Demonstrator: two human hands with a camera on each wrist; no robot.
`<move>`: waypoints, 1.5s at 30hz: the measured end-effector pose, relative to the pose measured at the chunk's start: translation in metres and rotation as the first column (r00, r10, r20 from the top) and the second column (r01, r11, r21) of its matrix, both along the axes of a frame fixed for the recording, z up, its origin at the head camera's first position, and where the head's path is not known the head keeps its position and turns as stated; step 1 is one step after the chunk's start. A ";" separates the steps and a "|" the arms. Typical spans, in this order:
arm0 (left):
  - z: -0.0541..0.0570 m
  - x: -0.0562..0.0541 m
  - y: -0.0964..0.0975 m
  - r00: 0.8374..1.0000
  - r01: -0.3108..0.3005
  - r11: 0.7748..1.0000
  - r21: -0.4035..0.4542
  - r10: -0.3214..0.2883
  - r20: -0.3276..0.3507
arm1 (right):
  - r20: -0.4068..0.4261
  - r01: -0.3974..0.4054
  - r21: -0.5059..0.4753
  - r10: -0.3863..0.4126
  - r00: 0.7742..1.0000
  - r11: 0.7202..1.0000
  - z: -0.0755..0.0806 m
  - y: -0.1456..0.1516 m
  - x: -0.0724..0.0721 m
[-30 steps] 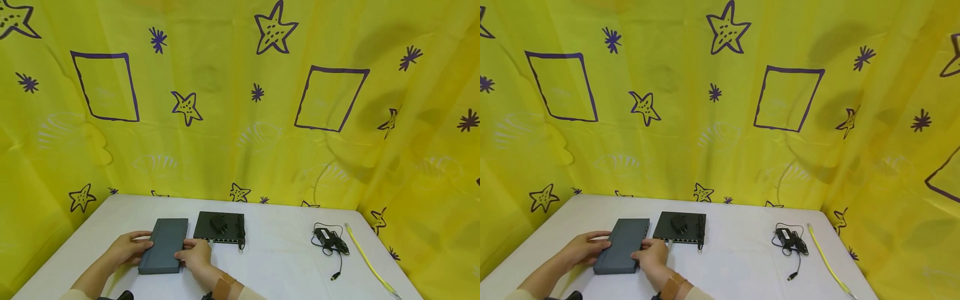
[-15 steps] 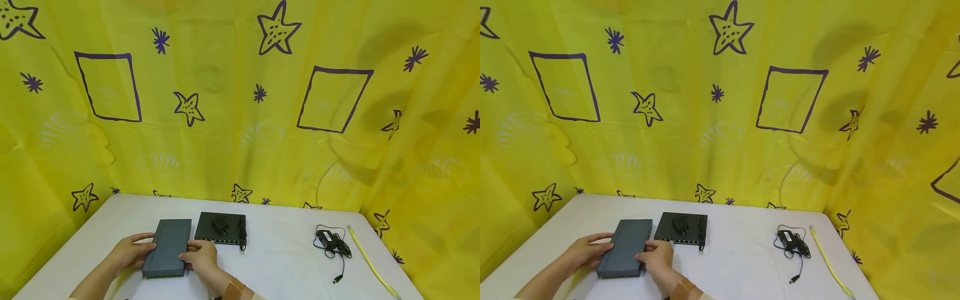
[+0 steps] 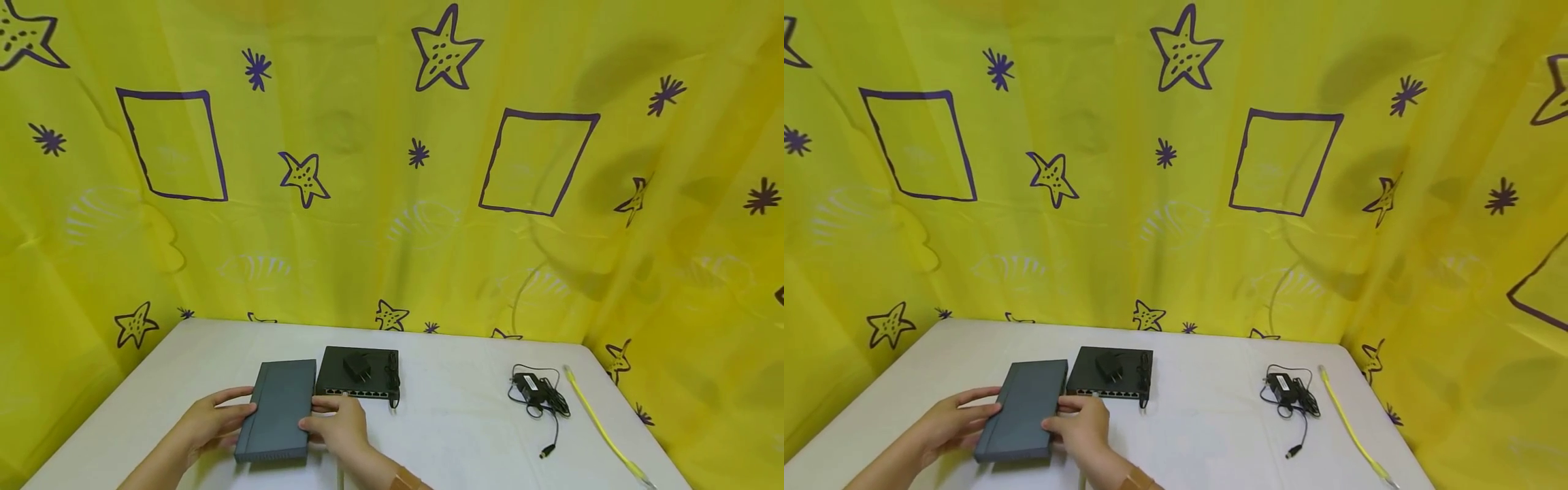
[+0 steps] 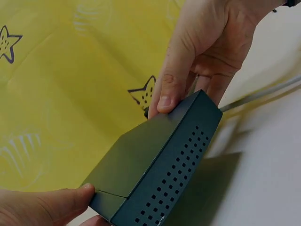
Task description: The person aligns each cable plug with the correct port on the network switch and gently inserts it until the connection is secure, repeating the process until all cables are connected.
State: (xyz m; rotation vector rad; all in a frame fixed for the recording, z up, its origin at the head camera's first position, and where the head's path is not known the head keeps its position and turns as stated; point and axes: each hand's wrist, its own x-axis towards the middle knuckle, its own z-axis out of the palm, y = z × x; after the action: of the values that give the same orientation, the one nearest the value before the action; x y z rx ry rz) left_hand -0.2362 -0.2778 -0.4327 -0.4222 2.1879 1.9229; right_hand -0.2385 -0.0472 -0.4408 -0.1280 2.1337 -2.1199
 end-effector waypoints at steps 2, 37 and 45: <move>0.001 0.002 0.005 1.000 -0.007 1.000 -0.010 0.007 -0.004 | -0.011 -0.013 -0.002 0.013 1.000 1.000 0.000 0.005 0.002; 0.011 0.023 0.097 0.989 0.083 0.995 0.059 -0.075 -0.131 | -0.037 -0.035 -0.003 0.035 0.999 0.999 0.011 0.107 0.019; 0.013 0.024 0.116 0.980 0.126 0.986 0.111 -0.107 -0.166 | 0.013 -0.037 0.009 0.037 0.999 0.999 0.017 0.130 0.021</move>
State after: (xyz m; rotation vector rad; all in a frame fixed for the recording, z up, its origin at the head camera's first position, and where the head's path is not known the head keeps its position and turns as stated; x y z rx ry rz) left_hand -0.2123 -0.1618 -0.4201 -0.1209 2.1211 2.0742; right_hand -0.2171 0.0828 -0.4239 -0.1516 2.1164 -2.0847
